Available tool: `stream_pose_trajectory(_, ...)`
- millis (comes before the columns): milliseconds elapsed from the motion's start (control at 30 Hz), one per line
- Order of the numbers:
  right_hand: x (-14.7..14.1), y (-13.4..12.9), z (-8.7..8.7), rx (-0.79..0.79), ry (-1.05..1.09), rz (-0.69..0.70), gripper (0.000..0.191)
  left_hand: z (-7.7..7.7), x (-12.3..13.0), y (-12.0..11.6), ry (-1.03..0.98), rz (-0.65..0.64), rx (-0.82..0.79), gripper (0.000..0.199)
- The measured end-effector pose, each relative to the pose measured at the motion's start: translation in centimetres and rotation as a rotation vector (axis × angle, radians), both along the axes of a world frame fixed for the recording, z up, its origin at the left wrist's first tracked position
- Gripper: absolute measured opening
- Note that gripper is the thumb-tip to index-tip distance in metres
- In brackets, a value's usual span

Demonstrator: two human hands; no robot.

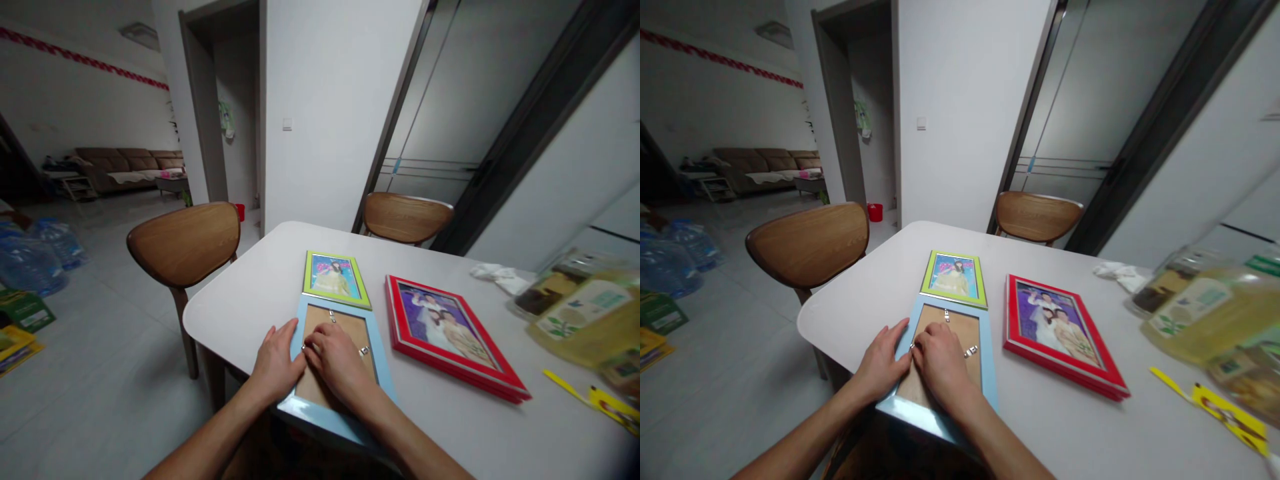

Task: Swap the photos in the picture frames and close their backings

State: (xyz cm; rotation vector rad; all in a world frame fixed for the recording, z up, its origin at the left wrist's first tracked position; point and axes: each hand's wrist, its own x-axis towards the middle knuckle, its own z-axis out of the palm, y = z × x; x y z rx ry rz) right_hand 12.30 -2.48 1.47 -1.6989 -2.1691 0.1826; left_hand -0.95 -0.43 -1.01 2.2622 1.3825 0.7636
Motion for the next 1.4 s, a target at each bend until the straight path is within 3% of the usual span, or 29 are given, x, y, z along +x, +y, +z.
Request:
stream_pose_trajectory(467, -0.9, 1.0, -1.1, 0.054, 0.062, -0.110, 0.017, 0.3, 0.1, -0.2, -0.010, 0.007, -0.006, 0.051)
stream_pose_trajectory(600, 0.7, 2.1, -1.0, 0.061, 0.043, -0.126, 0.020, 0.2, 0.0, -0.2, -0.027, 0.017, -0.010, 0.054)
stream_pose_trajectory(800, 4.1, 4.5, -1.4, 0.064, -0.032, -0.273, 0.026, 0.1, 0.0, -0.2, -0.022, 0.037, -0.027, 0.055)
stream_pose_trajectory(1067, 4.1, 4.9, -2.0, 0.058, -0.057, -0.268, 0.029, 0.2, 0.2, -0.1, 0.011, 0.032, -0.017, 0.054)
stream_pose_trajectory(1233, 3.9, 3.7, -0.8, 0.057, -0.038, -0.217, 0.030, 0.1, 0.1, -0.2, 0.000, 0.052, -0.029, 0.053)
stream_pose_trajectory(1400, 4.4, -1.0, 0.5, -0.023, 0.046, -0.153, 0.031, 0.2, 0.0, -0.3, -0.024, 0.054, -0.033, 0.053)
